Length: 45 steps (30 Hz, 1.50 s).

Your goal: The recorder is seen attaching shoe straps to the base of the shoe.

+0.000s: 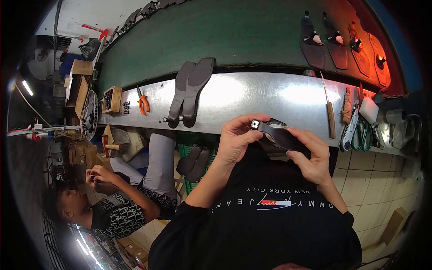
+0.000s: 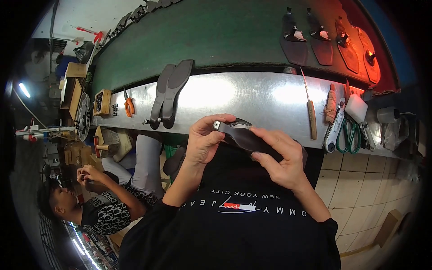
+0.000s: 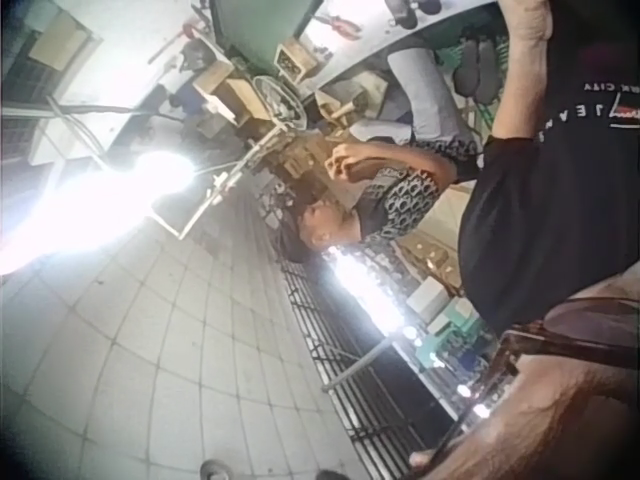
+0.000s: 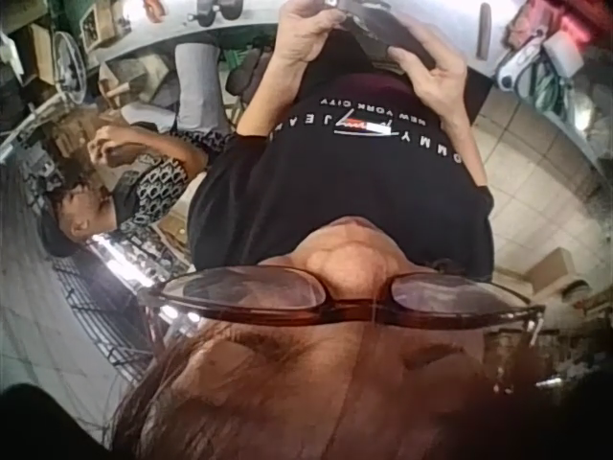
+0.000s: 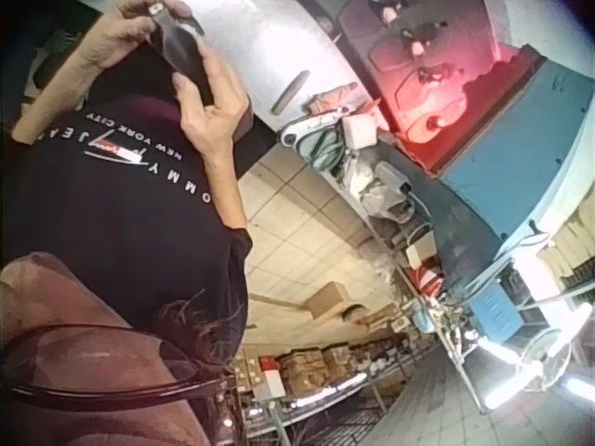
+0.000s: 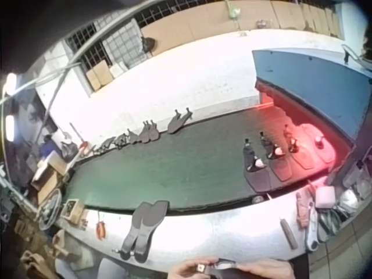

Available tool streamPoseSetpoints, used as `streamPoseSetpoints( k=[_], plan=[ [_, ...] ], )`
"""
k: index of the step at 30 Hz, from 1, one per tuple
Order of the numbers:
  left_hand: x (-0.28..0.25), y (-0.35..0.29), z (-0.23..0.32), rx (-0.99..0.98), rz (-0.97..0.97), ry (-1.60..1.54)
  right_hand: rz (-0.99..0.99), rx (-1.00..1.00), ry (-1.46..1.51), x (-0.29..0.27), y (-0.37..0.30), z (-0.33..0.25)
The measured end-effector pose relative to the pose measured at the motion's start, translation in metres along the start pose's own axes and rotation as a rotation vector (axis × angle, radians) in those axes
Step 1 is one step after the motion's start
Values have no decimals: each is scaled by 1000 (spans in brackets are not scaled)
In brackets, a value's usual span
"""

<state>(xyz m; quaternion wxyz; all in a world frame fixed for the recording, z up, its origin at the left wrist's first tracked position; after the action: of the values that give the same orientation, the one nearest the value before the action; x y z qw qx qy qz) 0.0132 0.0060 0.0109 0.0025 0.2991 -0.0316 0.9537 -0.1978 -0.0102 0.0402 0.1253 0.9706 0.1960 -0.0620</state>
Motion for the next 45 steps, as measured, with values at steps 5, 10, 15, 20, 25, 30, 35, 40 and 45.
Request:
streamPoseSetpoints(
  k=[5, 10, 15, 20, 25, 30, 35, 40, 45],
  plan=[
    [2, 0, 0, -4, -6, 1, -5, 28, 19, 0, 0, 0],
    [3, 0, 0, -14, 0, -6, -6, 38, 35, 1, -1, 1],
    [3, -1, 0, -1, 15, 1, -3, 30, 43, 1, -1, 2],
    [3, -2, 0, -2, 34, 25, -7, 36, 21, 2, 0, -1],
    [5, -3, 2, 36, 21, 78, -17, 28, -78, -2, 3, -10],
    [1, -3, 3, 101, -51, 197, -20, -11, -191, -6, 7, -14],
    [3, -3, 7, 195, -167, 291, -59, -75, -299, -5, 10, -18],
    [0, -3, 4, 184, -200, 295, -56, -129, -380, -6, 12, -22],
    [-3, -4, -1, 168, -227, 303, -68, -156, -468, -5, 11, -26]
  ],
)
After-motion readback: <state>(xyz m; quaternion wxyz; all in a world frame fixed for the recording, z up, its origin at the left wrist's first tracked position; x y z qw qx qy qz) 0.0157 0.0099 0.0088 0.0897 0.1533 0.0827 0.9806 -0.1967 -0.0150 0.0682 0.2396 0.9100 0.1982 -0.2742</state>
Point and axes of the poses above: each hand's wrist, its own y-axis towards the middle knuckle, its own x-axis out of the palm, z = x × y, the point moved 2 cm from there along y, towards the middle knuckle, and after that the axes turned 4 degrees about x, right-handed, at the moved point
